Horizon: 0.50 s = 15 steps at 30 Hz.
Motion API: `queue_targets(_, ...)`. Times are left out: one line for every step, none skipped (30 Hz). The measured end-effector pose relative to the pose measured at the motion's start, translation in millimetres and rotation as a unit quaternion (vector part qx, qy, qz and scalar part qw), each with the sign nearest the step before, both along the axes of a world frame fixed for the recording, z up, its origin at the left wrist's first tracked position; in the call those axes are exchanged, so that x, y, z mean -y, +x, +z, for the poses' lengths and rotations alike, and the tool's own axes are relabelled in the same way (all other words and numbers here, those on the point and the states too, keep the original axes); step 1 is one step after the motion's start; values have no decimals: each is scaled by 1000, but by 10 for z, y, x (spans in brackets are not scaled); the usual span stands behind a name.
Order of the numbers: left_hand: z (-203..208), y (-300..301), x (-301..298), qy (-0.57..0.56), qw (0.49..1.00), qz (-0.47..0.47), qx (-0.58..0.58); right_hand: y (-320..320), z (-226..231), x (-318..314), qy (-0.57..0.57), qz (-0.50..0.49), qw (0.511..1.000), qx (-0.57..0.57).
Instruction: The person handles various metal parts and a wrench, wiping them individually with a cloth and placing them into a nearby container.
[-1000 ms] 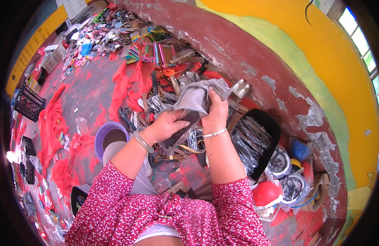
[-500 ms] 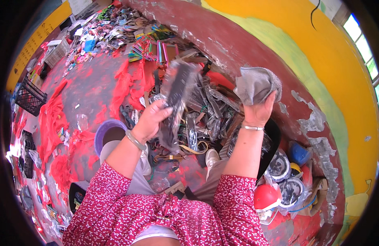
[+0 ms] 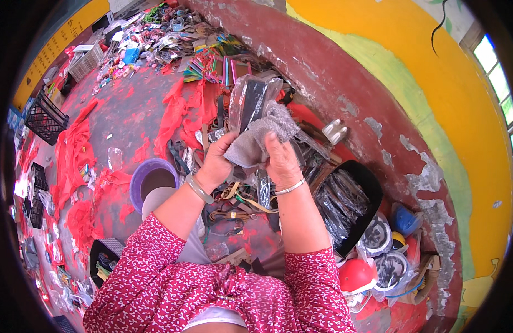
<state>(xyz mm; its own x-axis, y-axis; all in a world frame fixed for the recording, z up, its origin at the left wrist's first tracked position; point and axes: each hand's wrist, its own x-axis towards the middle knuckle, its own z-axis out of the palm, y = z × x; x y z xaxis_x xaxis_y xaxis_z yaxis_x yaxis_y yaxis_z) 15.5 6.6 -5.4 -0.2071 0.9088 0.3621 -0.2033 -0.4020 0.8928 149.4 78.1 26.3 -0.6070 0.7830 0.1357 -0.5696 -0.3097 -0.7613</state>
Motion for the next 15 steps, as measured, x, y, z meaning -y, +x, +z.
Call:
queue_targets(15,-3,-2,-16,999,-5,-35,0,17,-7,12,-30,999,24)
queue_targets(36,-6,-4,-32,997,-9,-70,-11,31,-29,24,-59,997,48)
queue_targets(49,-14,-7,-48,993,-13,-105,-26,50,-46,36,-88,993,72)
queue_targets(35,-26,-14,-77,986,-12,-149,-56,93,-27,-4,-126,990,55)
queue_targets(22,-45,-10,-94,980,-5,-174,-67,73,-42,-15,-140,988,60)
queue_targets(12,-68,-3,-111,974,2,-199,-76,39,-63,-27,-153,986,65)
queue_targets(49,-71,-5,-127,967,6,-222,-72,49,-71,-37,-169,982,71)
queue_targets(105,-88,-17,-144,973,32,-178,-56,78,-74,-38,-178,980,75)
queue_targets(18,-151,-70,-129,988,28,-79,-44,99,-69,-34,-167,983,74)
queue_targets(118,-150,-95,-111,993,19,-28,-12,119,-70,-30,-158,984,73)
queue_targets(237,-159,-88,-93,995,14,22,-9,131,-61,-26,-145,987,70)
queue_targets(271,-147,-99,-114,991,7,72,-15,143,-33,-30,-107,991,74)
queue_targets(329,-126,-88,-104,989,-15,99,-87,93,-20,-19,-100,991,84)
queue_targets(396,-92,-79,-94,987,-37,127,-123,55,15,3,-99,989,112)
queue_targets(428,-57,-84,-84,982,-59,155,-160,24,52,25,-99,985,140)
